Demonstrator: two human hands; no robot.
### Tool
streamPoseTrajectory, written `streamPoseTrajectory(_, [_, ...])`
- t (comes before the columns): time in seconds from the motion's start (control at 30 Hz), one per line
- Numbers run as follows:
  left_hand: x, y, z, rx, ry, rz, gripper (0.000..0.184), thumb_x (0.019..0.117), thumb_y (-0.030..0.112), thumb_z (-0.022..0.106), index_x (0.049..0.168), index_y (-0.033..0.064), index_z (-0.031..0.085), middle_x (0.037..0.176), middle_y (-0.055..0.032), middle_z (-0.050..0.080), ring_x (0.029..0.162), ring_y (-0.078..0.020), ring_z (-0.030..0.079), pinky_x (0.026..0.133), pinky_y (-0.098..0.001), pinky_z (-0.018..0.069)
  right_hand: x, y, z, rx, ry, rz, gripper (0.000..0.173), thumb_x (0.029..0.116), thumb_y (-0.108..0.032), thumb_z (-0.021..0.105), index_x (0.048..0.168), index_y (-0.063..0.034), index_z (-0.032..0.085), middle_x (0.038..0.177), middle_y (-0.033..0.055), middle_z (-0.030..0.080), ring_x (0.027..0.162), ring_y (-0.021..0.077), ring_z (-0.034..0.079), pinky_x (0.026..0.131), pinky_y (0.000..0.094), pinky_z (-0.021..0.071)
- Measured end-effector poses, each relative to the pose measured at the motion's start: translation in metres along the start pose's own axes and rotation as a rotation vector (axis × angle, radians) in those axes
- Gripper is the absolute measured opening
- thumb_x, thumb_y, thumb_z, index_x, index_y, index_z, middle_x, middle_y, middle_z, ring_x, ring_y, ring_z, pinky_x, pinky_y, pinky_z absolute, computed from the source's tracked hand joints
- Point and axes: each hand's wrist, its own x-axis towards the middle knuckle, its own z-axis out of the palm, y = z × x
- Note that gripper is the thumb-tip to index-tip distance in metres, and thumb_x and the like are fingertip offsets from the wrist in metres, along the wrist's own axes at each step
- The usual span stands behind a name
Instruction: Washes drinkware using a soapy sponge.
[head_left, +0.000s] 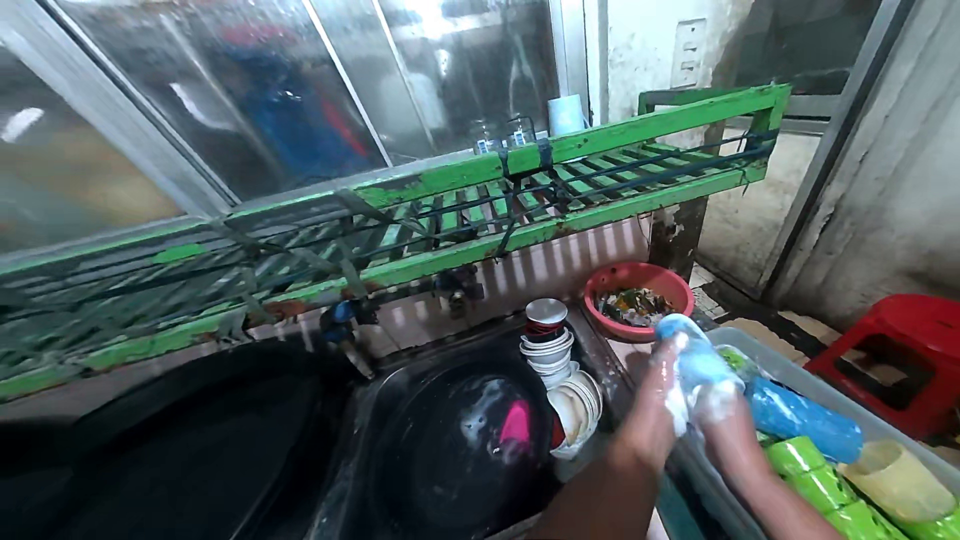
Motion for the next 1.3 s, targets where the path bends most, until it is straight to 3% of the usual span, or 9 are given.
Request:
streamPoseTrajectory(0.13, [-0.02,0.003,0.03,0.168,0.143,0.105,0.07,0.0942,0.015,0.074,0.152,0.0038,0.036,0.136,-0.0208,0.058,0.119,-0.0252,0.061,0.1,-0.0401,0.0531,0.015,0.06,-0.008,-0.467,-0.029,-0.496,0.038,0.0923,-0.024,0.064,0.115,0.0059,0.07,0.115,0.025,0.071,0.113,0.0401,0.068,0.096,0.0577,0.0539])
streamPoseTrajectory(0.3, [-0.005,0.006,0.001,-0.038,0.001,0.01,0.046,0.1058,0.04,0.051,0.138,0.0077,0.054,0.115,-0.0116,0.067,0.1,-0.0191,0.066,0.087,-0.0381,0.0564,0.002,-0.013,-0.006,0.447,0.016,0.195,0.025,0.0925,0.007,0.048,0.116,0.0066,0.055,0.094,0.0115,0.062,0.082,0.0129,0.063,0.073,0.0309,0.0562])
streamPoseTrajectory(0.37, [-0.006,0.007,0.001,0.019,-0.015,0.041,0.048,0.1043,0.034,0.056,0.144,0.0082,0.05,0.122,-0.0135,0.065,0.106,-0.0204,0.065,0.092,-0.0394,0.055,0.0,0.002,-0.004,-0.058,-0.032,-0.099,0.034,0.0914,-0.001,0.064,0.121,0.014,0.063,0.116,0.0248,0.069,0.112,0.0283,0.066,0.1,0.0433,0.0522])
streamPoseTrajectory(0.47, [-0.021,0.003,0.019,0.1,0.1,0.103,0.073,0.0939,0.017,0.072,0.155,0.0095,0.033,0.137,-0.0206,0.057,0.117,-0.0269,0.063,0.097,-0.0434,0.0555,0.007,0.038,-0.011,-0.43,-0.078,-0.479,0.038,0.0955,-0.028,0.065,0.12,0.001,0.07,0.117,0.0222,0.071,0.115,0.0367,0.067,0.099,0.0561,0.0525])
streamPoseTrajectory(0.77, [0.027,0.02,-0.035,0.108,0.263,0.108,0.067,0.101,0.041,0.064,0.155,0.0136,0.036,0.142,-0.0198,0.055,0.124,-0.0319,0.058,0.1,-0.0517,0.0513,0.005,0.001,-0.057,0.206,-0.341,0.214,0.042,0.0996,-0.003,0.049,0.14,-0.0053,0.059,0.131,0.0134,0.066,0.116,0.0169,0.065,0.101,0.0379,0.0523])
streamPoseTrajectory(0.97, [-0.021,0.026,-0.011,1.037,-0.051,0.281,0.073,0.0858,0.016,0.075,0.148,-0.002,0.043,0.134,-0.0222,0.061,0.124,-0.0289,0.061,0.107,-0.0452,0.05,0.014,0.009,-0.057,-0.059,-0.024,-0.346,0.063,0.095,-0.041,0.055,0.144,-0.0018,0.055,0.148,0.0214,0.054,0.137,0.0347,0.052,0.113,0.0546,0.0424])
streamPoseTrajectory(1.07, [-0.042,0.025,0.01,1.479,-0.198,0.379,0.071,0.0863,0.037,0.073,0.144,0.0006,0.054,0.139,-0.0189,0.06,0.132,-0.0307,0.056,0.113,-0.0474,0.0438,0.04,-0.005,-0.056,-0.083,-0.06,-0.059,0.046,0.0971,-0.025,0.063,0.139,-0.0068,0.059,0.13,0.0211,0.064,0.121,0.0366,0.061,0.102,0.0606,0.0476])
streamPoseTrajectory(1.17, [-0.04,0.028,0.009,1.587,-0.221,0.408,0.077,0.0874,0.045,0.072,0.148,0.0025,0.051,0.145,-0.019,0.057,0.135,-0.0327,0.054,0.114,-0.05,0.0418,0.043,-0.008,-0.054,0.037,-0.043,0.115,0.039,0.1016,-0.015,0.058,0.14,-0.0045,0.058,0.123,0.0251,0.066,0.114,0.0365,0.064,0.099,0.059,0.0484])
streamPoseTrajectory(1.3, [-0.03,0.033,-0.013,1.393,-0.143,0.26,0.059,0.0924,0.017,0.069,0.143,-0.0072,0.051,0.146,-0.0266,0.052,0.14,-0.0361,0.047,0.119,-0.0464,0.0358,0.004,-0.004,-0.024,-0.191,0.053,-0.327,0.053,0.0941,-0.026,0.058,0.142,-0.0031,0.059,0.138,0.018,0.064,0.127,0.0359,0.061,0.106,0.0562,0.0482])
